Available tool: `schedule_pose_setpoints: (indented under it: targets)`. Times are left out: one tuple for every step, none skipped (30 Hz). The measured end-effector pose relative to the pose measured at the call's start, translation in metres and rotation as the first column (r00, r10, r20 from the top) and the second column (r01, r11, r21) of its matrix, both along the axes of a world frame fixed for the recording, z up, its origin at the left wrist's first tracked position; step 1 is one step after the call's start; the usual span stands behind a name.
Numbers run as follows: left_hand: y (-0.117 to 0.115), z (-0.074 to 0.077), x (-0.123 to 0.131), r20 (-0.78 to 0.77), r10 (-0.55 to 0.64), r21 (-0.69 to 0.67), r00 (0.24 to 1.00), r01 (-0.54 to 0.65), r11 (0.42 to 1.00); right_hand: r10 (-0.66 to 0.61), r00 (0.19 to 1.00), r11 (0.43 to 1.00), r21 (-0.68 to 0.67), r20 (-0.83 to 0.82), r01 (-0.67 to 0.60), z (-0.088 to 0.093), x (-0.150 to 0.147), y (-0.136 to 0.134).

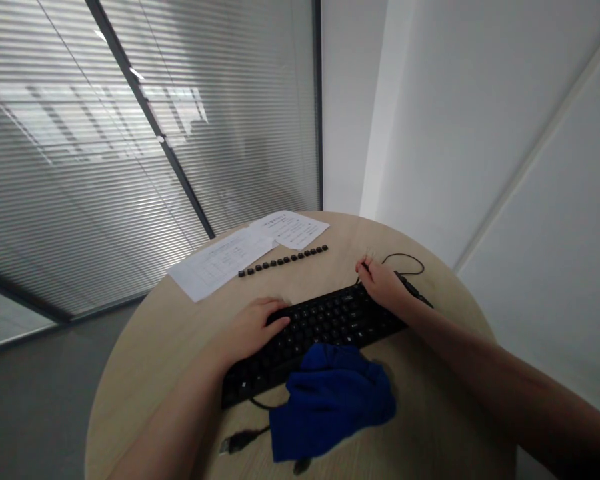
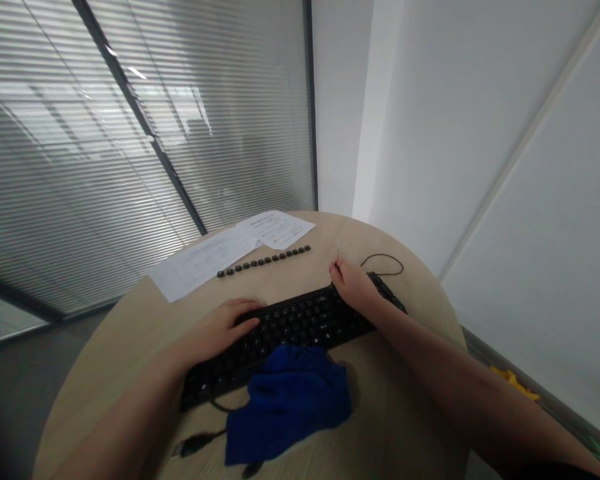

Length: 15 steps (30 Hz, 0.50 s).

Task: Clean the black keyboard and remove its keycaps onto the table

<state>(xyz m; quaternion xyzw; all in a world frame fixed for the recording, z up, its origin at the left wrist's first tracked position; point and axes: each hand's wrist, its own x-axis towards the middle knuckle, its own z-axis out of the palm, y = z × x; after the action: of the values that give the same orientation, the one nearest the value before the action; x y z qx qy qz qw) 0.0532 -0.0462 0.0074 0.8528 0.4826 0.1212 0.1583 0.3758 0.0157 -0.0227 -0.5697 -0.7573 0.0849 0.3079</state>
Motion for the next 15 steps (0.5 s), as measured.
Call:
schedule_pose_setpoints:
  targets:
    - [0.0003, -0.0006, -0.0006, 0.002, -0.003, 0.002, 1.000, 0.003, 1.000, 0.008, 1.000, 1.000, 0.003, 0.013, -0.008, 0.0003, -0.0002, -0.0006]
    - [0.0006, -0.0010, -0.0010, 0.005, -0.007, 0.003, 1.000, 0.007, 1.000, 0.015, 0.999, 1.000, 0.005, 0.032, -0.016, 0.0006, -0.0006, -0.0013]
    - [0.0010, -0.0014, -0.0012, 0.009, -0.011, 0.003, 1.000, 0.011, 1.000, 0.018, 0.998, 1.000, 0.007, 0.052, -0.019, 0.0009, -0.0012, -0.0019]
    - [0.0013, -0.0018, -0.0013, 0.015, -0.014, 0.003, 1.000, 0.014, 1.000, 0.020, 0.997, 1.000, 0.010, 0.073, -0.021, 0.0011, -0.0018, -0.0024]
    - [0.0016, -0.0022, -0.0012, 0.020, -0.016, 0.002, 1.000, 0.016, 1.000, 0.023, 0.995, 1.000, 0.015, 0.093, -0.024, 0.0011, -0.0024, -0.0028]
    - [0.0020, -0.0026, -0.0010, 0.025, -0.016, 0.003, 1.000, 0.016, 1.000, 0.027, 0.994, 0.999, 0.025, 0.107, -0.030, 0.0010, -0.0029, -0.0031]
    - [0.0023, -0.0030, -0.0007, 0.028, -0.017, 0.002, 0.999, 0.017, 1.000, 0.031, 0.993, 0.999, 0.038, 0.113, -0.035, 0.0007, -0.0032, -0.0034]
    - [0.0025, -0.0033, -0.0004, 0.030, -0.016, 0.001, 0.999, 0.016, 1.000, 0.032, 0.993, 0.998, 0.050, 0.110, -0.038, 0.0003, -0.0031, -0.0035]
    - [0.0027, -0.0035, -0.0001, 0.031, -0.013, 0.001, 0.999, 0.013, 1.000, 0.029, 0.995, 0.998, 0.060, 0.098, -0.035, -0.0003, -0.0028, -0.0037]
    - [0.0026, -0.0034, 0.0002, 0.033, -0.011, 0.001, 0.999, 0.011, 1.000, 0.023, 0.997, 0.997, 0.069, 0.080, -0.029, -0.0009, -0.0023, -0.0039]
    - [0.0025, -0.0031, 0.0003, 0.034, -0.009, -0.001, 0.999, 0.009, 1.000, 0.014, 0.998, 0.997, 0.078, 0.053, -0.018, -0.0017, -0.0015, -0.0040]
    - [0.0022, -0.0027, 0.0004, 0.035, -0.009, -0.003, 0.999, 0.009, 1.000, 0.006, 1.000, 0.996, 0.085, 0.023, -0.008, -0.0025, -0.0007, -0.0042]
    - [0.0019, -0.0021, 0.0004, 0.035, -0.011, -0.007, 0.999, 0.011, 1.000, -0.001, 1.000, 0.996, 0.091, -0.010, 0.002, -0.0033, 0.0001, -0.0043]
    - [0.0016, -0.0015, 0.0003, 0.037, -0.012, -0.009, 0.999, 0.013, 1.000, -0.004, 0.999, 0.996, 0.094, -0.043, 0.008, -0.0041, 0.0009, -0.0043]
    - [0.0013, -0.0009, 0.0003, 0.039, -0.015, -0.011, 0.999, 0.015, 1.000, -0.005, 0.997, 0.996, 0.093, -0.077, 0.012, -0.0049, 0.0015, -0.0044]
